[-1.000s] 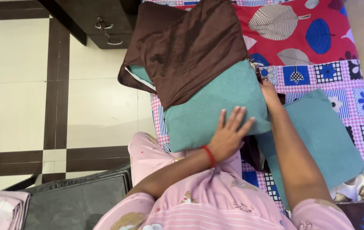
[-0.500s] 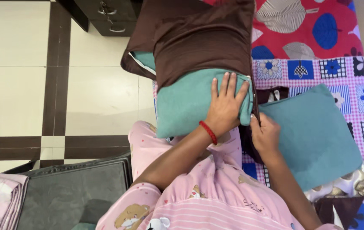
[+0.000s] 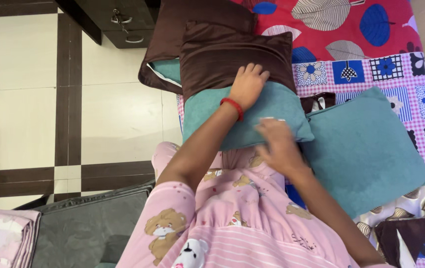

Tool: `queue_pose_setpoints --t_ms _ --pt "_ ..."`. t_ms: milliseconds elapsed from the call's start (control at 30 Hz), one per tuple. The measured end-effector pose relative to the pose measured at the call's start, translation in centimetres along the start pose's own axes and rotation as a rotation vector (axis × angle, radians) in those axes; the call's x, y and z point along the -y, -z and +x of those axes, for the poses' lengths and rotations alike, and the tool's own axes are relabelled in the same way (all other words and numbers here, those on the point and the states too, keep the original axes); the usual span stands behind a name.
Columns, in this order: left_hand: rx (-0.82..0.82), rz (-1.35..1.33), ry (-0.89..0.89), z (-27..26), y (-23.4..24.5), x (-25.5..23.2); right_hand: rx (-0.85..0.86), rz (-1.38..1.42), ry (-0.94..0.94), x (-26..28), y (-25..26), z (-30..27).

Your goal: The person inserts teal pillows into brown pillowcases while sitting on a bed. They fold the pillows, align the corners, and push them into the cases, repeating the process for multiple pillows.

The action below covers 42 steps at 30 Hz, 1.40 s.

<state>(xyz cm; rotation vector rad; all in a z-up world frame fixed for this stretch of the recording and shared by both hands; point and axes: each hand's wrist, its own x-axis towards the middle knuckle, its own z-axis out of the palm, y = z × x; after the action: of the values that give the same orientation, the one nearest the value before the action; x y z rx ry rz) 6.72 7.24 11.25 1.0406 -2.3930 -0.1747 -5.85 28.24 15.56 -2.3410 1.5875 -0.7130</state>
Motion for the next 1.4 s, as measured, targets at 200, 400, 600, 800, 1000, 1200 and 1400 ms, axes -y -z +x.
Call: queue_pose_setpoints --t_ms 200,400,600,800,1000,1200,1400 --pt "0.078 -0.009 0.060 2.4 -2.2 0.6 0.290 -0.304 0.041 1.9 -3.9 5.6" --pt "0.123 -0.382 -0.065 -4.2 1.5 -0.7 0.346 -0.196 -0.003 -0.8 -6.3 6.2" --pt "-0.449 -0.236 0.407 -12.3 6.9 5.6 0.211 -0.171 -0.143 -3.5 -3.9 6.1" --pt "-0.208 -1.300 1.033 -19.1 2.9 8.7 0.064 -0.081 -0.094 -1.6 -1.9 6.4" --pt "-0.356 -1.210 0.782 -15.8 -2.4 9.6 0.027 -0.147 0.187 3.1 -4.9 8.5" --pt "-0.285 -0.702 0.649 -13.6 2.0 3.6 0.031 -0.318 0.089 0.0 -4.6 12.3" --pt "-0.243 -0.893 0.656 -17.1 7.0 2.3 0.116 -0.387 0.060 0.6 -7.7 18.0"
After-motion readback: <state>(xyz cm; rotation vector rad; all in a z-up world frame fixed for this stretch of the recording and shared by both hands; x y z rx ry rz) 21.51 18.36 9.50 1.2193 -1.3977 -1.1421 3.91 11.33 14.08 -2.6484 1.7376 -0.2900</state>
